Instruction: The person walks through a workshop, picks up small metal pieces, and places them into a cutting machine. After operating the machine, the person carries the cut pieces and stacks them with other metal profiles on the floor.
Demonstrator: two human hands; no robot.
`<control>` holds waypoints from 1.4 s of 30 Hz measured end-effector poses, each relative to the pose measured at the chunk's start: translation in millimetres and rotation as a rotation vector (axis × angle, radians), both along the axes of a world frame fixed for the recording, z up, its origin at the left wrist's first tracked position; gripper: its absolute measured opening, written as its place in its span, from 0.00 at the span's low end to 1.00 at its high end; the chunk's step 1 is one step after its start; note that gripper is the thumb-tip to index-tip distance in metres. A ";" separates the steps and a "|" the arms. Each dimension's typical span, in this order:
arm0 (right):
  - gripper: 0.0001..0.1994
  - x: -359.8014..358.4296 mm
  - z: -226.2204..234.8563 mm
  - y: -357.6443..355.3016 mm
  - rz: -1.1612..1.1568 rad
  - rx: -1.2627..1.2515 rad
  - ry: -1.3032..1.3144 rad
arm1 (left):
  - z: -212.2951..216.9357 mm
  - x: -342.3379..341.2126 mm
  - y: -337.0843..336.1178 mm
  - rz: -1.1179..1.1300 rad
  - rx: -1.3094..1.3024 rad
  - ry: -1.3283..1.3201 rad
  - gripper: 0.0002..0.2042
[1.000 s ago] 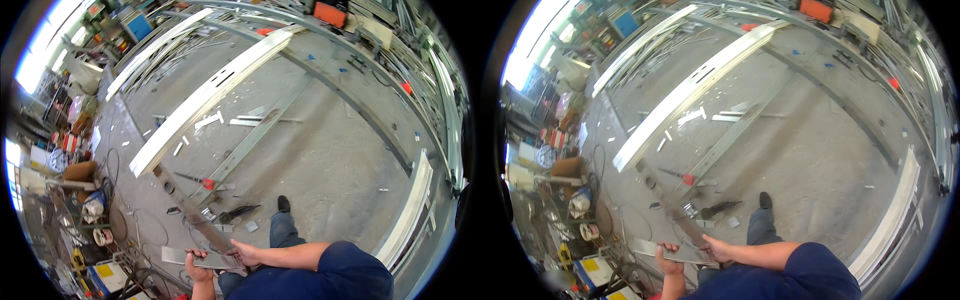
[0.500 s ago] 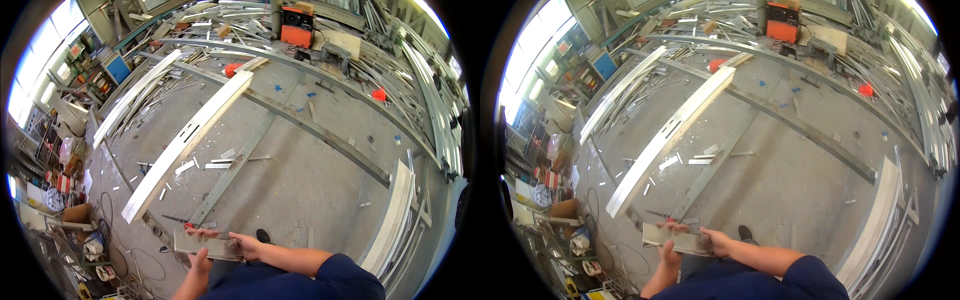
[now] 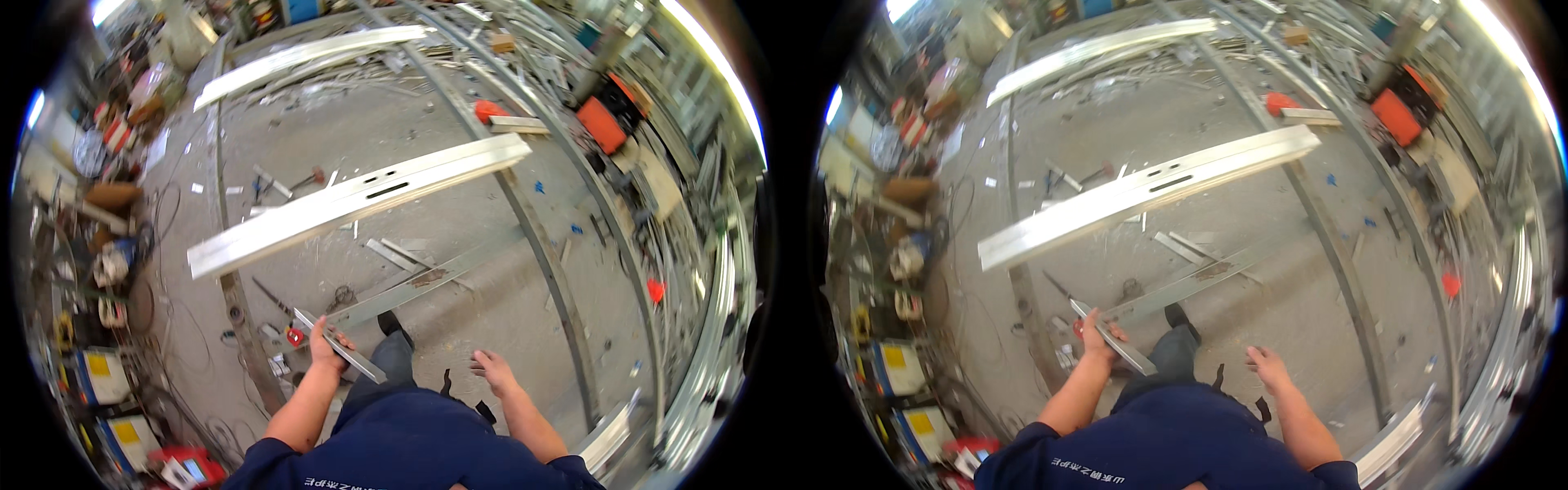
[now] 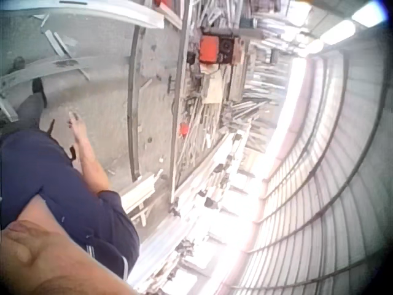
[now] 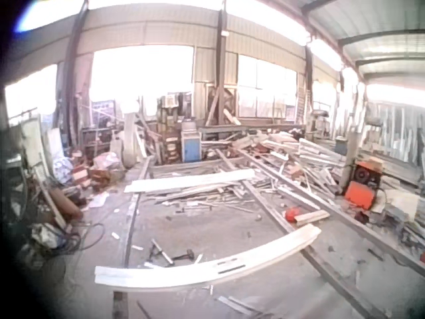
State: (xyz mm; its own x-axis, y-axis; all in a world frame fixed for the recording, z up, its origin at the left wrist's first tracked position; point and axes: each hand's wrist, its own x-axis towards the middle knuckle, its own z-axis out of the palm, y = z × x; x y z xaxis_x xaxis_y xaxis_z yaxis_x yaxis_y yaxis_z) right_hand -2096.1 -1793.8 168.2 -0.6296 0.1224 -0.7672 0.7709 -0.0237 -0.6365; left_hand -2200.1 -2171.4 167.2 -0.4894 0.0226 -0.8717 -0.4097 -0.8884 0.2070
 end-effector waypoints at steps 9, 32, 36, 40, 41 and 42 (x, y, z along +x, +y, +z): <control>0.23 -113.0 -55.8 133.0 0.483 0.493 -0.453 | 36.4 -36.1 -127.3 0.356 -0.245 -0.014 0.15; 0.19 -700.9 -171.7 -238.0 0.936 0.240 0.056 | -53.1 -224.9 -254.6 -0.424 -1.276 -0.705 0.21; 0.21 -758.5 -215.4 -302.6 0.977 0.304 0.070 | -138.1 -318.3 -316.6 -0.492 -1.227 -0.664 0.22; 0.22 -810.2 -319.7 -341.1 1.225 0.467 0.136 | -223.3 -365.4 -368.8 -0.318 -0.872 -0.366 0.16; 0.22 -819.0 -354.8 -347.1 1.292 0.511 0.159 | -232.7 -379.3 -380.5 -0.256 -0.722 -0.284 0.15; 0.24 -825.6 -379.2 -361.4 1.367 0.514 0.112 | -244.5 -378.0 -390.3 -0.207 -0.603 -0.178 0.12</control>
State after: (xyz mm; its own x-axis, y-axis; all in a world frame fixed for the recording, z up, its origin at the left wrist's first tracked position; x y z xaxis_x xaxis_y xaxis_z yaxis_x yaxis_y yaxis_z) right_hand -2921.6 -2155.1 -211.0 -0.5299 -0.3671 -0.7645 -0.0470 0.9128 -0.4057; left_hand -2578.1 -2561.6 -77.4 -0.3751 -0.4167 -0.8281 -0.6331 -0.5373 0.5572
